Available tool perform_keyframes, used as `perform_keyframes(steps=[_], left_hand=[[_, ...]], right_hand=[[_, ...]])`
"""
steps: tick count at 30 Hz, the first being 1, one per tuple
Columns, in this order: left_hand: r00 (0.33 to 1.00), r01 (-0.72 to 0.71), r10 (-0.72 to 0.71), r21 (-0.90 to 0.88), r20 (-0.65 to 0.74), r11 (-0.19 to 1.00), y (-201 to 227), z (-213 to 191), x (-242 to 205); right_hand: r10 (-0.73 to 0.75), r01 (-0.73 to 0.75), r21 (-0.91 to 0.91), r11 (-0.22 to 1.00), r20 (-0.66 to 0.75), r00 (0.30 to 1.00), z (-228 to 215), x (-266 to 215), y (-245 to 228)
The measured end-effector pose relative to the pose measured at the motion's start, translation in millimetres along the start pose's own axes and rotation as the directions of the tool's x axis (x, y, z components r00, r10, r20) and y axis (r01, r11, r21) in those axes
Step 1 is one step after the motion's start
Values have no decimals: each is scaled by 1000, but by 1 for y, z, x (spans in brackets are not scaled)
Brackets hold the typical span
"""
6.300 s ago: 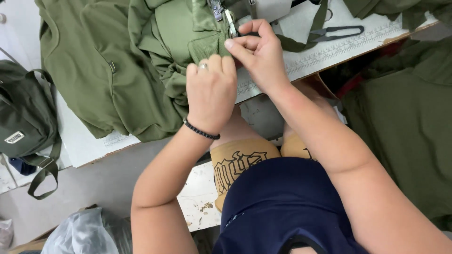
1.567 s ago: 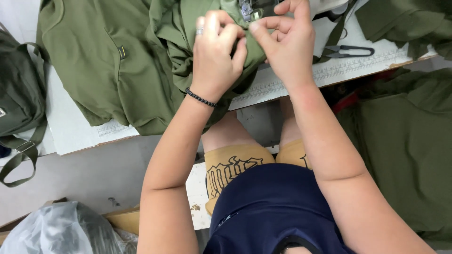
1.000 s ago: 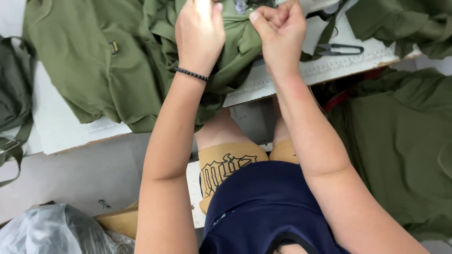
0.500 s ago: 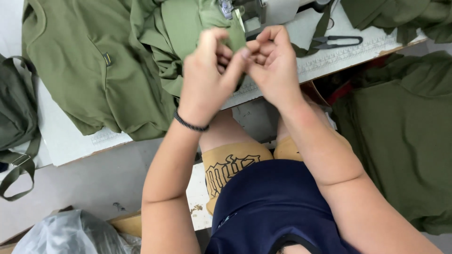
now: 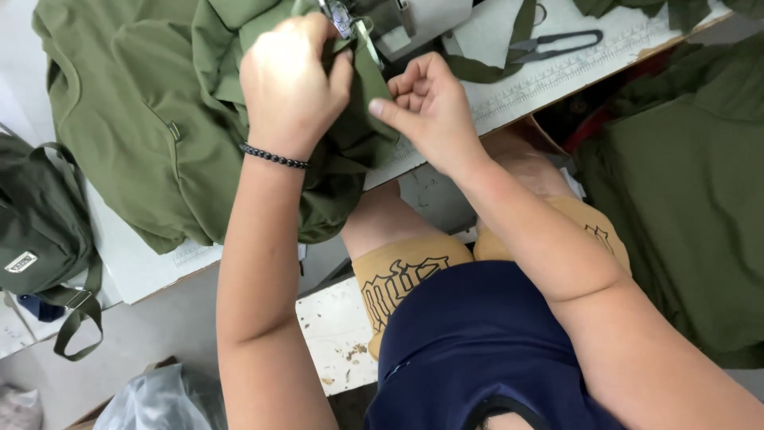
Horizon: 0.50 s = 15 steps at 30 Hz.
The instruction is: Trimming excess threads and fabric from green garments using small scissors at a sewing workstation.
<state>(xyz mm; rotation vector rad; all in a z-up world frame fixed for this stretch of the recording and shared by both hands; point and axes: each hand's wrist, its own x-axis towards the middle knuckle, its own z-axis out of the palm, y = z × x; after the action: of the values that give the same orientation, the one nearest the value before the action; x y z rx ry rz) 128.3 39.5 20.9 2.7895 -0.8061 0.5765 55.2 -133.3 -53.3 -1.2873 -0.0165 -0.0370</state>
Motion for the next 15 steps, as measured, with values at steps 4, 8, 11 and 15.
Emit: perform_keyframes(steps=[4,8,11,15], left_hand=[[996,-90,90,-156,-9,984,0,-6,0],[985,-171,161,-331,-60,928,-9,-10,0],[997,62,-27,-519,75,853,-23,-3,0],[956,222,-78,-526,282,821,-38,5,8]], right_hand=[[-6,0,71,998,75,997,4,-7,-10],[-67,59,90,994,93,993,11,-8,-24],[-33,21,136,990,89,995,16,-10,-26],[-29,4,192,981,128,991,18,-6,-28]])
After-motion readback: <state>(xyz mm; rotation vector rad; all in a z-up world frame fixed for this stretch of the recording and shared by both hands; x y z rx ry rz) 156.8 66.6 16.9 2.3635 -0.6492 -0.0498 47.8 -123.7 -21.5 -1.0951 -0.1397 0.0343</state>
